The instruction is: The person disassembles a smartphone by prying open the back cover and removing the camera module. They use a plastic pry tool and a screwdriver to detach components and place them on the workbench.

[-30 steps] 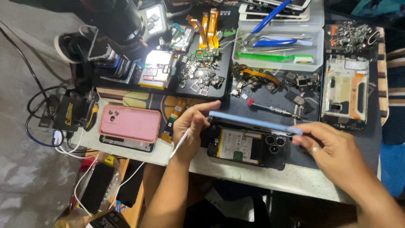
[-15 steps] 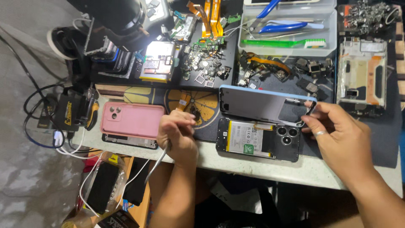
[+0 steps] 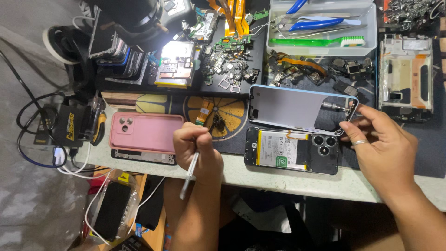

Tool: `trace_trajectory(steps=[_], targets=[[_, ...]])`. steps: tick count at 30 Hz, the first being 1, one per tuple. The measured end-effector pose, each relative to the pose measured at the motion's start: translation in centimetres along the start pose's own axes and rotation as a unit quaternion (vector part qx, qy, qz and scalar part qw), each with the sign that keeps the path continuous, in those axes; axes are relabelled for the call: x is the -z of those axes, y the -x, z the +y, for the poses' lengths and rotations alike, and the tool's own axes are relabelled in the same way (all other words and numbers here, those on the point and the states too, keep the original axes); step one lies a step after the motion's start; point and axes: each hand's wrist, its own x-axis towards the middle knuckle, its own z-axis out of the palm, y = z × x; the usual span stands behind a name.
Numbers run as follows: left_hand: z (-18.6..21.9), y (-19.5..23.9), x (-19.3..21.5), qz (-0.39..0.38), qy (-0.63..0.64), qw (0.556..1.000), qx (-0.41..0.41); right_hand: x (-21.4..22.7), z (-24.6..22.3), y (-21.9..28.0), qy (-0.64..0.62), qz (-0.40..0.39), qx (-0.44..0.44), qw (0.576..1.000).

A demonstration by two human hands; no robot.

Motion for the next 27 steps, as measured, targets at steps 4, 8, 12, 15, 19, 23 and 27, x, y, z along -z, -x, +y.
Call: trace_trajectory(steps=[4,8,12,15,19,23,27], targets=[[0.4,0.1,-0.2,-0.041,-0.024,0.998,-0.033,0.1,0.0,0.1,-0.018,0.004,-0.021,1.0],[0.4,-0.4,-0.2,-0.084,-0.09,0.989,-0.082,0.0,0.0,0.0,-0.018,0.008,-0.021,1.0],[1.2,-0.8,-0.6,-0.112,-0.117,0.982,-0.093,0.0,0.0,0.0,0.0,0.003,-0.024,1.0],[2.0,-1.5,-1.2,-0.234,-0.134,0.961,-0.066,0.0,0.0,-0.1,0.003,0.002,-0.022,1.0],[3.1,-1.5,-2.7,-0.381,-0.223,0.88,-0.172,0.0,0.0,-0.2,-0.001,0.004,-0.011,1.0],[3.5,-1.3,-3.6,-0.448,-0.268,0.833,-0.184,-0.1,-0.1,-0.1,0.006,0.006,-0.014,1.0],[3.4,-1.2,-3.6,-0.469,-0.284,0.815,-0.189,0.0,-0.1,-0.2,0.011,0.001,-0.015,1.0]])
